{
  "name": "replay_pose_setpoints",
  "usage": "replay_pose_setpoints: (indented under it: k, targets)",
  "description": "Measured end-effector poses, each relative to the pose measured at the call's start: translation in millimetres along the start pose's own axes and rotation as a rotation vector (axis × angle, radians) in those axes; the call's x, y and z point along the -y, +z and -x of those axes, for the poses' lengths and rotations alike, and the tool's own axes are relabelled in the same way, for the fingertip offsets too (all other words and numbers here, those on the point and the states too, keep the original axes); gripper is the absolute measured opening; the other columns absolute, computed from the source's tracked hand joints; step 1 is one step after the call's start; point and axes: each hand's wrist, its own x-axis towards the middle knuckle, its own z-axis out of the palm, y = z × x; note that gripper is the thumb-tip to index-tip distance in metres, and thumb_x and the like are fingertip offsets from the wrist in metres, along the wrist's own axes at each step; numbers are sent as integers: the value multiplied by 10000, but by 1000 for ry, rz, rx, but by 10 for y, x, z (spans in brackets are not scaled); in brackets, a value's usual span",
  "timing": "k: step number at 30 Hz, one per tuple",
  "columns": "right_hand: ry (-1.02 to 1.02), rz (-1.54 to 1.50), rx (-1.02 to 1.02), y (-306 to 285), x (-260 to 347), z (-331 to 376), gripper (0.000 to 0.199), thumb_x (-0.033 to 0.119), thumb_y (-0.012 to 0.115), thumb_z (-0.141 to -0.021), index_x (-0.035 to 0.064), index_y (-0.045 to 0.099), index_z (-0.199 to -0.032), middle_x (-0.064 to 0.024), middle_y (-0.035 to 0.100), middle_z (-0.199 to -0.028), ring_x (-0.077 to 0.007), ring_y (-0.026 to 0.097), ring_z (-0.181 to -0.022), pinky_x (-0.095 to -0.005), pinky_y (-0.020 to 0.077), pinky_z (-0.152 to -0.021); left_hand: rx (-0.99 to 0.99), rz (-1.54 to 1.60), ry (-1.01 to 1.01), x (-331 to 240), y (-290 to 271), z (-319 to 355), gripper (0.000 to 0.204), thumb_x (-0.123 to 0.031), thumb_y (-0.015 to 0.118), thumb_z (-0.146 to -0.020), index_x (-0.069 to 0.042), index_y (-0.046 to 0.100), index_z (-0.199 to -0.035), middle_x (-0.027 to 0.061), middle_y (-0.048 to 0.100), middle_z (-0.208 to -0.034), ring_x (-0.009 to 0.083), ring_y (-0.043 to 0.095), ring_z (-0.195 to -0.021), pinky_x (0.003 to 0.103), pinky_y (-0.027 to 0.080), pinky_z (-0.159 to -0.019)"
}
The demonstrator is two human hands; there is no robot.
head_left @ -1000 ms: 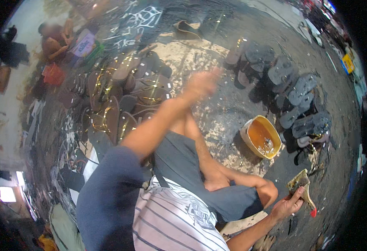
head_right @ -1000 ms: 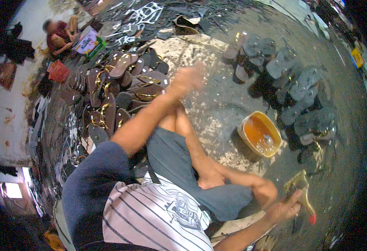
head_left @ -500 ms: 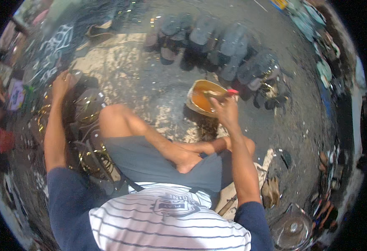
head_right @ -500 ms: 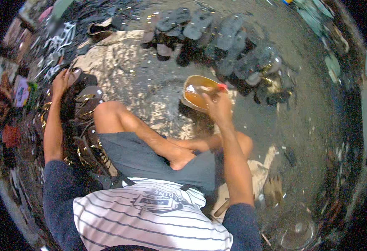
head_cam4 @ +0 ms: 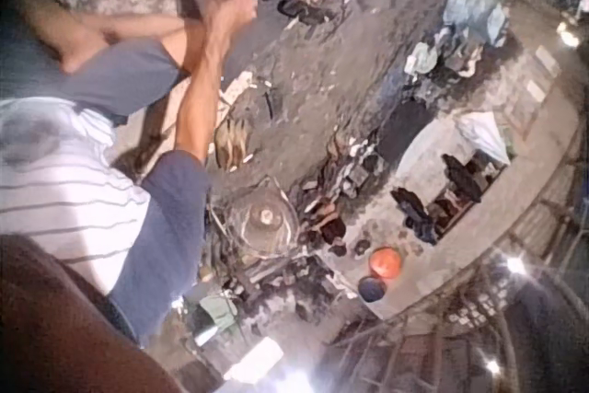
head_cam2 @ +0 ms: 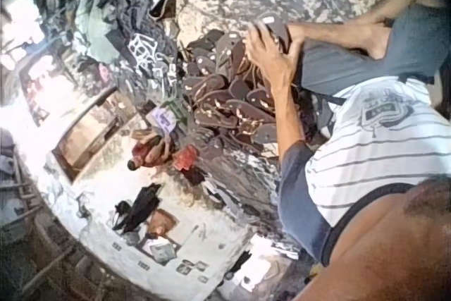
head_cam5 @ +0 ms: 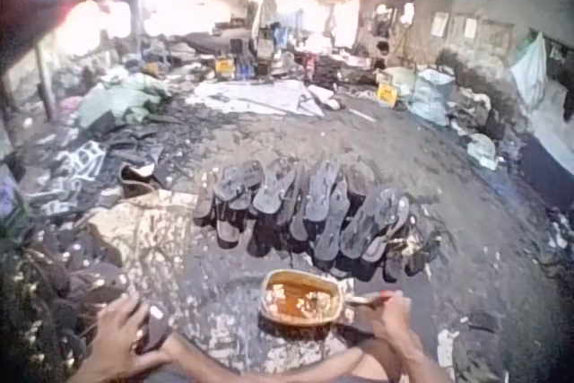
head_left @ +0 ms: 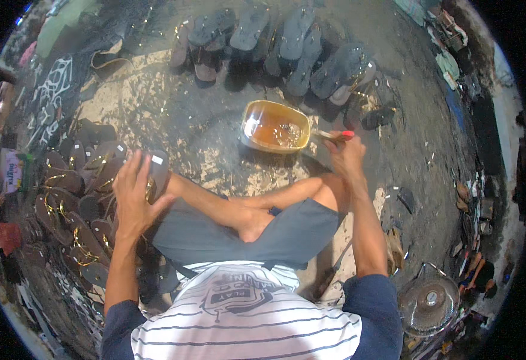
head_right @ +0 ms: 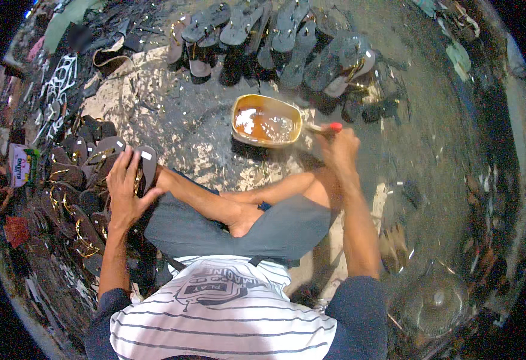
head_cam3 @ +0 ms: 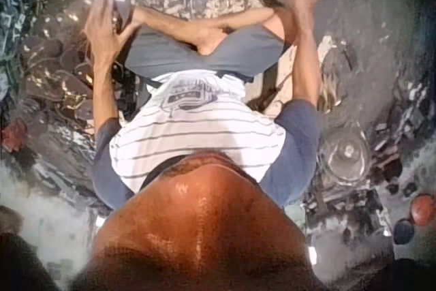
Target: The person sits on the floor and scrubs multiple black sandals with a brush and liquid from a small container. They repeatedly dip the brush into the container, scrub each sandal, and place it back in a row.
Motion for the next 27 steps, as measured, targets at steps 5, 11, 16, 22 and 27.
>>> replay_pose_setpoints:
  k: [5,11,16,22,27]
  targets:
    - [108,-958,-355,-704,435,173,356,330,720,-923,24,695,-1102,-78,694,-1065,-162,618,-947,-333,474,-860,-62,431,-122,163,-121,-250,579,-266,789,-800,-10,617,-1290,178,589,-1363,302,569,-1227,416,445,-1027]
    - [-122,-1351,45,-393,1875,864,218,205,713,-931,22,695,-1048,-59,694,-999,-168,633,-922,-330,507,-823,-55,1825,-715,-846,318,-480,489,-412,603,-940,-43,607,-1260,86,667,-1119,187,636,-1012,345,538,-853]
    - [-385,-1249,-176,-100,2263,719,221,131,654,-948,-9,650,-1118,-167,667,-1133,-297,653,-1045,-401,504,-906,-11,2088,-682,-1076,544,-313,563,-523,511,-961,-61,579,-1274,86,636,-1184,218,627,-1050,377,529,-877]
    - [-479,-1142,140,-214,2061,1028,311,235,614,-973,17,644,-1192,-184,648,-1207,-336,612,-1142,-405,459,-1011,114,2192,-587,-952,546,-451,587,-569,486,-953,-72,584,-1250,91,650,-1141,219,631,-1024,388,517,-906]
    - [-437,-1057,82,-273,2029,569,304,258,592,-993,32,650,-1187,-172,650,-1198,-298,642,-1066,-390,478,-954,76,2329,-603,-1166,593,-435,593,-565,448,-968,-61,603,-1239,96,661,-1124,225,642,-1000,384,524,-894]
